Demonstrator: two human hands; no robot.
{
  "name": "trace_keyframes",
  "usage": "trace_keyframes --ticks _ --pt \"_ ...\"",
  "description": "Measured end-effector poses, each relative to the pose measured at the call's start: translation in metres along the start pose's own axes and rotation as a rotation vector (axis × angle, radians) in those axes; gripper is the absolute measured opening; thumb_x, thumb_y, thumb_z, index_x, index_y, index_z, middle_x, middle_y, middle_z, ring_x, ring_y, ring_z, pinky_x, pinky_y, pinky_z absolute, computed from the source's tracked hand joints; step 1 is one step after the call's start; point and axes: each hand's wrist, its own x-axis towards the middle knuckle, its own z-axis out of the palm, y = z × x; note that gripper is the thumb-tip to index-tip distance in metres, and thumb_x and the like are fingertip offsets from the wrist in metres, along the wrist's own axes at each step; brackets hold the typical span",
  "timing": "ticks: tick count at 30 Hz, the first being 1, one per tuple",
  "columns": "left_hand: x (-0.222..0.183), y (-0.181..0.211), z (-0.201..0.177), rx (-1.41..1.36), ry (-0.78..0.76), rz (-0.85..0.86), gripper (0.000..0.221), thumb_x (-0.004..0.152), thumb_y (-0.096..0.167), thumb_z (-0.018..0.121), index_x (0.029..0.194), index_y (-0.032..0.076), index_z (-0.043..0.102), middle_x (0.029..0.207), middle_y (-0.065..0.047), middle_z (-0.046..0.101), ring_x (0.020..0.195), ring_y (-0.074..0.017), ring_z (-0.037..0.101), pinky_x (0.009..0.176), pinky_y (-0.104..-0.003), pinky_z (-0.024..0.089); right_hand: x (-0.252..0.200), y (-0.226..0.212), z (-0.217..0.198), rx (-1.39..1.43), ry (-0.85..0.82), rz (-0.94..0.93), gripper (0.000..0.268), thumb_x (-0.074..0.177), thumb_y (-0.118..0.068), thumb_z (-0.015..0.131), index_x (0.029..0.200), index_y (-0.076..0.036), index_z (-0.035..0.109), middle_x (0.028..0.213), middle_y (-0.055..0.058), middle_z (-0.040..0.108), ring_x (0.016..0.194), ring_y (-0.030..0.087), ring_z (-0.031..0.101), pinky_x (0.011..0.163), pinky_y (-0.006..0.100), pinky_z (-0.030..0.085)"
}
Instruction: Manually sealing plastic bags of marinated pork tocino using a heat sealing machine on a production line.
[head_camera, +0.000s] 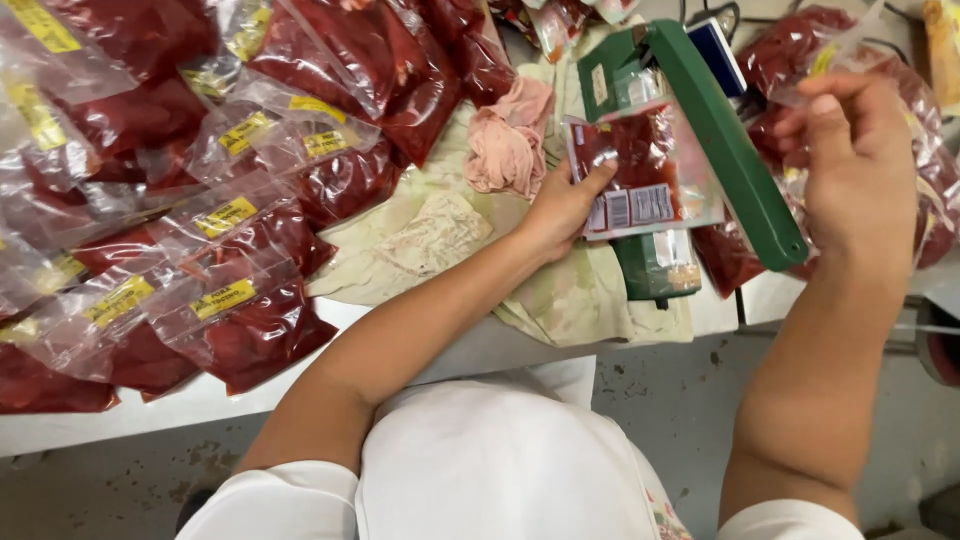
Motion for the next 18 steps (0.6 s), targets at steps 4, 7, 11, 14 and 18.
trace_keyframes --ticks 4,7,11,14,18 --pt "0.002 -0.005 -0.003 -0.086 -0.023 0.046 0.037 0.093 0.022 0.066 0.126 0.006 0.059 0.111 -0.019 0.074 0.092 -0.0314 0.073 0.082 -0.047 0.063 -0.010 0.005 0.014 -0.386 0.011 -0.367 0.021 0.113 0.008 0.039 0.134 0.009 0.044 0.114 0.019 0.053 0.102 0.027 0.056 0.088 0.040 0.052" --pt "0.004 -0.005 -0.005 -0.076 -0.022 0.058 0.035 0.093 0.023 0.066 0.124 0.006 0.060 0.110 -0.018 0.074 0.091 -0.0297 0.073 0.082 -0.045 0.063 -0.002 0.040 0.028 -0.470 0.030 -0.383 0.030 0.100 0.012 0.033 0.128 0.011 0.045 0.109 0.021 0.051 0.098 0.030 0.049 0.084 0.042 0.044" --pt "0.010 -0.010 -0.009 -0.074 -0.015 0.049 0.035 0.092 0.024 0.068 0.122 0.007 0.060 0.107 -0.017 0.074 0.087 -0.0282 0.073 0.077 -0.044 0.063 0.002 0.087 0.049 -0.386 0.177 -0.511 0.040 0.082 0.017 0.032 0.117 0.006 0.048 0.107 0.023 0.054 0.100 0.034 0.045 0.083 0.048 0.036" --pt "0.014 -0.015 -0.013 -0.081 -0.037 0.067 0.037 0.091 0.026 0.069 0.123 0.008 0.061 0.110 -0.015 0.074 0.091 -0.0259 0.072 0.080 -0.042 0.063 0.001 0.095 0.054 -0.324 0.200 -0.540 0.033 0.082 0.015 0.032 0.112 0.006 0.044 0.110 0.025 0.047 0.100 0.036 0.044 0.084 0.047 0.037" --pt "0.003 0.003 -0.012 0.020 -0.026 0.021 0.046 0.089 0.031 0.067 0.127 0.006 0.058 0.115 -0.018 0.074 0.094 -0.0269 0.073 0.081 -0.043 0.063 -0.003 0.091 0.062 -0.285 0.189 -0.480 0.030 0.084 0.012 0.031 0.109 0.003 0.043 0.106 0.022 0.050 0.097 0.033 0.042 0.082 0.046 0.035"
